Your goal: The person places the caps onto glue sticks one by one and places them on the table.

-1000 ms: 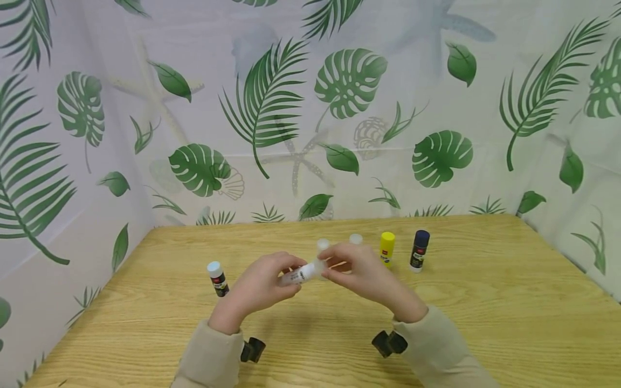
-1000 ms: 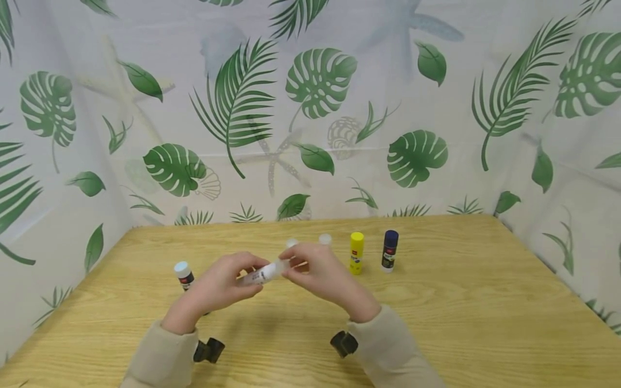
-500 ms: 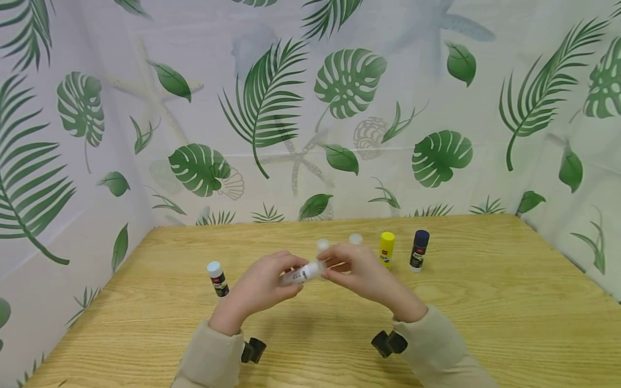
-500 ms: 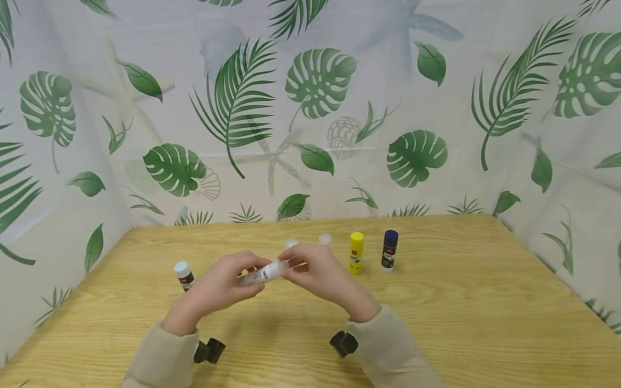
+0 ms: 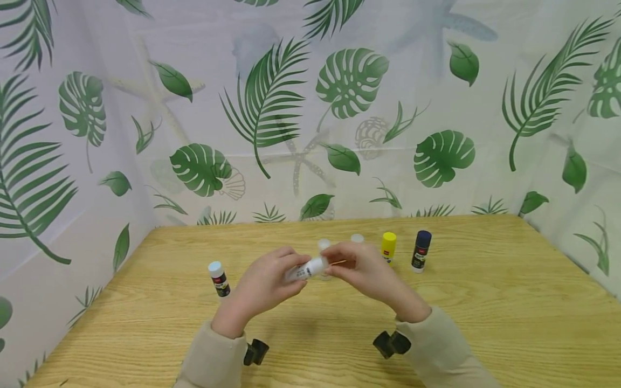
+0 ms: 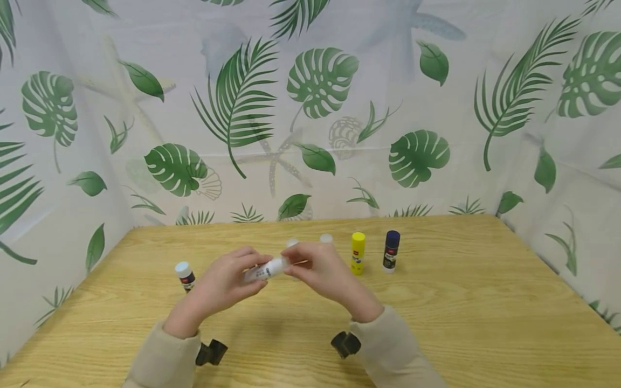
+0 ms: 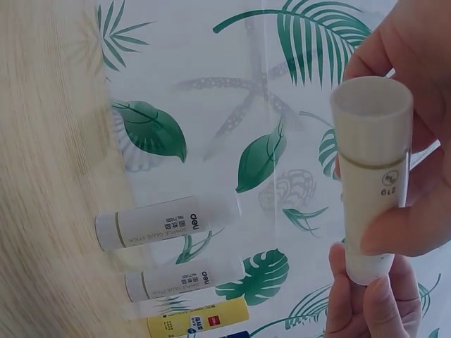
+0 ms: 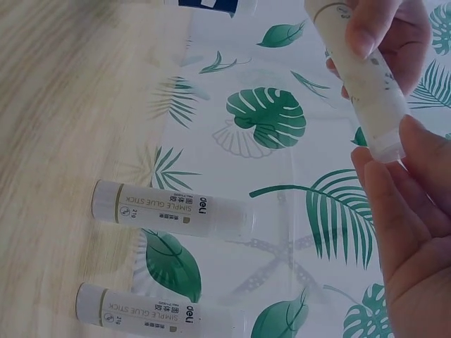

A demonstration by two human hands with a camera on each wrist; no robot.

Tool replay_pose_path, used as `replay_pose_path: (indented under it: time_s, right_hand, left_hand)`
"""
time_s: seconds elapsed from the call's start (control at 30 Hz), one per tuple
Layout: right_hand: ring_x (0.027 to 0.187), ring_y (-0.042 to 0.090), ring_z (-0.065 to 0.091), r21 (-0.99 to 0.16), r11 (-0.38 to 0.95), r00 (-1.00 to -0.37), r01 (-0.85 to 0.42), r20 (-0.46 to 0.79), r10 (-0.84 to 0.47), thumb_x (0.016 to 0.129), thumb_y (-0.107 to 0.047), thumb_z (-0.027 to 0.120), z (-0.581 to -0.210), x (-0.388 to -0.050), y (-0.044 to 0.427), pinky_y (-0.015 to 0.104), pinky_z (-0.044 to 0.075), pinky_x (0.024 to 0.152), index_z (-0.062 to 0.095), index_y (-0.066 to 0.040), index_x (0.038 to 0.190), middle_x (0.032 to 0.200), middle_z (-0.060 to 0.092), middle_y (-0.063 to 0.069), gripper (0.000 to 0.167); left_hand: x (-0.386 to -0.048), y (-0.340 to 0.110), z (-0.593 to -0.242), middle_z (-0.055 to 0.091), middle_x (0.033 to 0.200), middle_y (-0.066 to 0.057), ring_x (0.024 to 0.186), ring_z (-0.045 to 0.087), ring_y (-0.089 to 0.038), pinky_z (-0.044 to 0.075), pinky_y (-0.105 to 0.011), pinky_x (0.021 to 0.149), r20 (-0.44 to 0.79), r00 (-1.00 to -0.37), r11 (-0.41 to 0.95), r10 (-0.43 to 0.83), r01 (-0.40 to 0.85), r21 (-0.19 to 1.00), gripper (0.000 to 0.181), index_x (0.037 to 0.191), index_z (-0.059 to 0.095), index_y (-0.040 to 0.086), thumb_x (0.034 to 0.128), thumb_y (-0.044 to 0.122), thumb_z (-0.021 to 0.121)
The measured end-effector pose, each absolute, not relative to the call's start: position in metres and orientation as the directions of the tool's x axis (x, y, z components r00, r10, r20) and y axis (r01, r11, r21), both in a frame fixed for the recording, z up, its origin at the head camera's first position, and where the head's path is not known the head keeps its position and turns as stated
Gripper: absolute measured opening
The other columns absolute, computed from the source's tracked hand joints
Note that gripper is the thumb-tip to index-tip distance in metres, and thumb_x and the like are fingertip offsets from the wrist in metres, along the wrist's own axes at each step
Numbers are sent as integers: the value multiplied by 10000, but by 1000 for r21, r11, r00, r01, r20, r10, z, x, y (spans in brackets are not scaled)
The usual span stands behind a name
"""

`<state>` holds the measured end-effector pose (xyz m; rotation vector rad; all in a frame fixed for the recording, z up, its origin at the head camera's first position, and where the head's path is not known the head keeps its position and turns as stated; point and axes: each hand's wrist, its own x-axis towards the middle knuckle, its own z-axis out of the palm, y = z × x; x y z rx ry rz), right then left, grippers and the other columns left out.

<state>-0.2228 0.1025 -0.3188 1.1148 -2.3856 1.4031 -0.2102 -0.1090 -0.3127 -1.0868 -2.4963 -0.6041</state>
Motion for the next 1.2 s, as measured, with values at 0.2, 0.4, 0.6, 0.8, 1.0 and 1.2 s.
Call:
replay_pose_path:
  time_s: [0.2, 0.4, 0.6, 0.8, 1.0, 1.2]
  right_hand:
    - [889, 218, 601, -690, 272, -709, -671, 488, -510, 791, 18, 616, -319, -223, 102, 232, 488, 685, 602, 60, 1038, 974, 612, 147, 250]
    - [864, 208, 605, -668, 275, -699, -691, 523, -488, 785, 21, 617, -322, -223, 101, 228, 491, 666, 609, 65, 1028, 953, 620, 139, 247]
    - [752, 149, 603, -613, 325, -685, -720, 555, -472, 780, 1, 630, -323, -224, 100, 215, 491, 614, 635, 38, 986, 899, 632, 116, 210]
    - [750, 145, 599, -611, 346, -694, -712, 539, -478, 793, -5, 621, -320, -222, 101, 212, 489, 609, 630, 41, 998, 909, 630, 120, 211]
    - [848, 201, 590, -633, 325, -703, -703, 547, -454, 808, 7, 600, -317, -222, 101, 214, 487, 650, 595, 64, 1065, 1002, 609, 150, 263]
    - [846, 188, 596, -616, 335, -698, -713, 584, -413, 805, -31, 618, -318, -221, 98, 223, 488, 654, 610, 32, 1049, 982, 616, 117, 252]
  left_hand:
    - [-210, -108, -312, 553, 838, 3, 695, 504, -99, 447, -249, 631, 503, -615, 609, 607, 767, 204, 315, 1033, 629, 37, 736, 111, 706]
    - [-209, -108, -313, 544, 814, 1, 664, 487, -97, 437, -232, 604, 526, -605, 597, 598, 774, 211, 329, 1039, 635, 28, 725, 96, 711]
    - [-208, -108, -313, 536, 809, 4, 668, 484, -96, 439, -236, 610, 532, -608, 598, 589, 771, 218, 338, 1041, 640, 36, 717, 87, 722]
    - [-208, -106, -314, 545, 808, 7, 666, 489, -90, 444, -235, 612, 550, -605, 616, 575, 763, 195, 325, 1020, 647, 43, 707, 88, 721]
    - [-208, -99, -316, 576, 844, 9, 666, 499, -72, 447, -226, 582, 607, -609, 650, 511, 736, 191, 280, 979, 643, 77, 707, 114, 698]
    - [-206, -94, -319, 587, 868, 18, 701, 524, -70, 449, -233, 599, 571, -695, 685, 437, 669, 289, 256, 977, 628, 99, 724, 110, 667]
